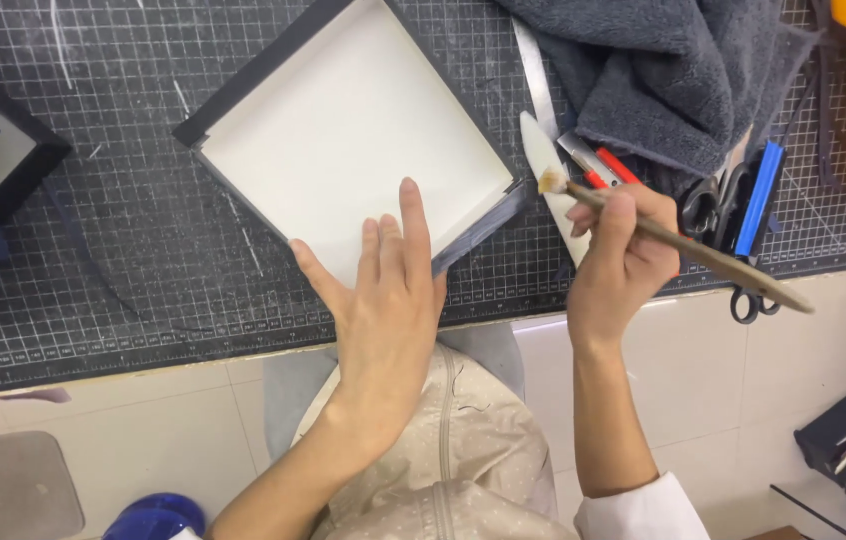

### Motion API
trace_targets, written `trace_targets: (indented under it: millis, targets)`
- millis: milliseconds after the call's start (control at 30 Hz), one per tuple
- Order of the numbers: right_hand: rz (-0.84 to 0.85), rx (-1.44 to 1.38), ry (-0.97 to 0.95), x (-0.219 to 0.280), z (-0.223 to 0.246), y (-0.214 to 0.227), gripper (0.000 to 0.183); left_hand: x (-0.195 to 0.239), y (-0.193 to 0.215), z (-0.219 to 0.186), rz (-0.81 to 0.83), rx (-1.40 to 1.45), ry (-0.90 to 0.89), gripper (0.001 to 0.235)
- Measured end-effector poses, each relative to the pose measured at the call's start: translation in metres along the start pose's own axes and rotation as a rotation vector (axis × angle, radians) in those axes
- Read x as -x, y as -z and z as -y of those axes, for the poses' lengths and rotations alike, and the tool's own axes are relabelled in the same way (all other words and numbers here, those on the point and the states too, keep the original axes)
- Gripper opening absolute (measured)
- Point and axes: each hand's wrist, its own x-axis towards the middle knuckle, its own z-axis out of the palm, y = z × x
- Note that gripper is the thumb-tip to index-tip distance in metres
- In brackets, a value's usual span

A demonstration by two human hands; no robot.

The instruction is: The person applies glue to the edges of small rectangular boxes using a brush, then smooths the edges with a white plastic tool. The person repeats this process on multiple boxes, stacking them as they finish.

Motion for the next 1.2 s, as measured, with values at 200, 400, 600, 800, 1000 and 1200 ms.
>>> trace_targets:
  millis: [200, 400, 600, 800, 1000, 1200]
  targets:
    - [0.139, 0.040, -0.047, 0.002, -0.018, 0.004, 0.016, -0.001, -0.002, -0.004, -0.019, 0.025, 0.021, 0.094]
    - [0.121, -0.050, -0.132, -0.001, 0.013, 0.000, 0.018, -0.011, 0.001, -0.015, -0.034, -0.064, 0.050, 0.095]
    - [0.057, -0.102, -0.018, -0.005, -0.001, 0.005, 0.011, -0.018, 0.002, -0.023, -0.058, -0.139, 0.051, 0.091]
    - [0.122, -0.200, -0.114, 0.007, -0.010, 0.017, 0.015, -0.023, 0.004, -0.030, -0.059, -0.166, 0.059, 0.091]
    - [0.172, -0.131, -0.225, 0.007, 0.005, 0.012, 0.018, -0.027, 0.005, -0.035, -0.059, -0.175, 0.066, 0.082]
    - [0.206, -0.184, -0.231, 0.007, -0.002, 0.012, 0.015, -0.029, 0.005, -0.038, -0.047, -0.184, 0.072, 0.081]
